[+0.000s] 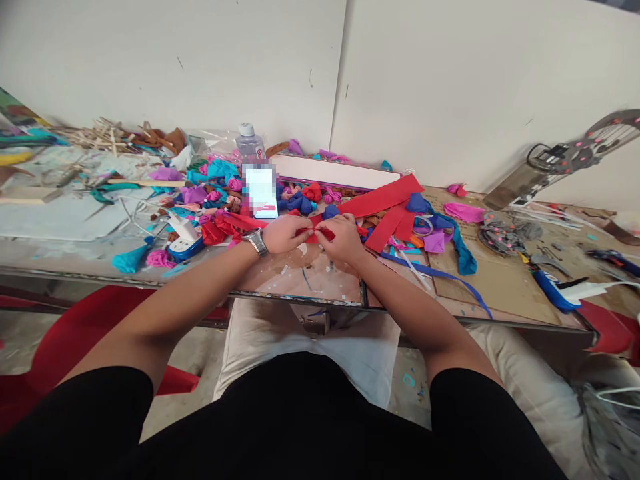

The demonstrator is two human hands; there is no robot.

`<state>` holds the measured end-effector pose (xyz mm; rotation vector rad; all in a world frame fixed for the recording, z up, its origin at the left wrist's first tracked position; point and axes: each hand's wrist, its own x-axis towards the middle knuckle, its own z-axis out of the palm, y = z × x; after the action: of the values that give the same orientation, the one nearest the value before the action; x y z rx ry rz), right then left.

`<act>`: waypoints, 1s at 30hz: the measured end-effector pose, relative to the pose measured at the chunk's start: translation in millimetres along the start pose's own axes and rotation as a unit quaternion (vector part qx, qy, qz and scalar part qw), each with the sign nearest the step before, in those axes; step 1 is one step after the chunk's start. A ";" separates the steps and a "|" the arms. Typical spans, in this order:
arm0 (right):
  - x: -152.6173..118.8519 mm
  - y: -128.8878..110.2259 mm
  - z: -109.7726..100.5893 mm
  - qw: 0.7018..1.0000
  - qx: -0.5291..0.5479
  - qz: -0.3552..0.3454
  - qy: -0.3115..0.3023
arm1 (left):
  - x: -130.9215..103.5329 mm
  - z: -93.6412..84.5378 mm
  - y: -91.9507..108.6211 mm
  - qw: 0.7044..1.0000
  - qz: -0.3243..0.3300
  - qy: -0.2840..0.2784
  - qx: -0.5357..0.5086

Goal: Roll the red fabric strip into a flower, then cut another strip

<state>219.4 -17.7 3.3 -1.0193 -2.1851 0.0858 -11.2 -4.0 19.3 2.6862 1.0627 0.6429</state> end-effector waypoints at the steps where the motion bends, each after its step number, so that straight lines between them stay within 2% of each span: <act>1: -0.1 0.3 0.3 1.000 0.001 0.003 -0.003 | 0.0 -0.3 0.1 1.000 0.000 -0.002 0.000; 9: 0.4 1.9 1.7 1.000 -0.011 0.001 -0.009 | 1.0 -0.6 -0.2 1.000 0.012 -0.010 0.013; 19: 0.4 0.8 -1.3 1.000 -0.005 -0.012 -0.011 | 1.0 -0.8 3.4 0.999 -0.016 -0.023 0.022; 30: 0.8 2.0 -1.1 0.998 -0.026 -0.054 0.000 | 0.4 -3.7 5.5 0.996 -0.035 -0.023 -0.085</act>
<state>221.1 -16.0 3.9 -0.9272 -2.2492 -0.0212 -9.3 -7.7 24.4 2.4957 1.0345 0.6262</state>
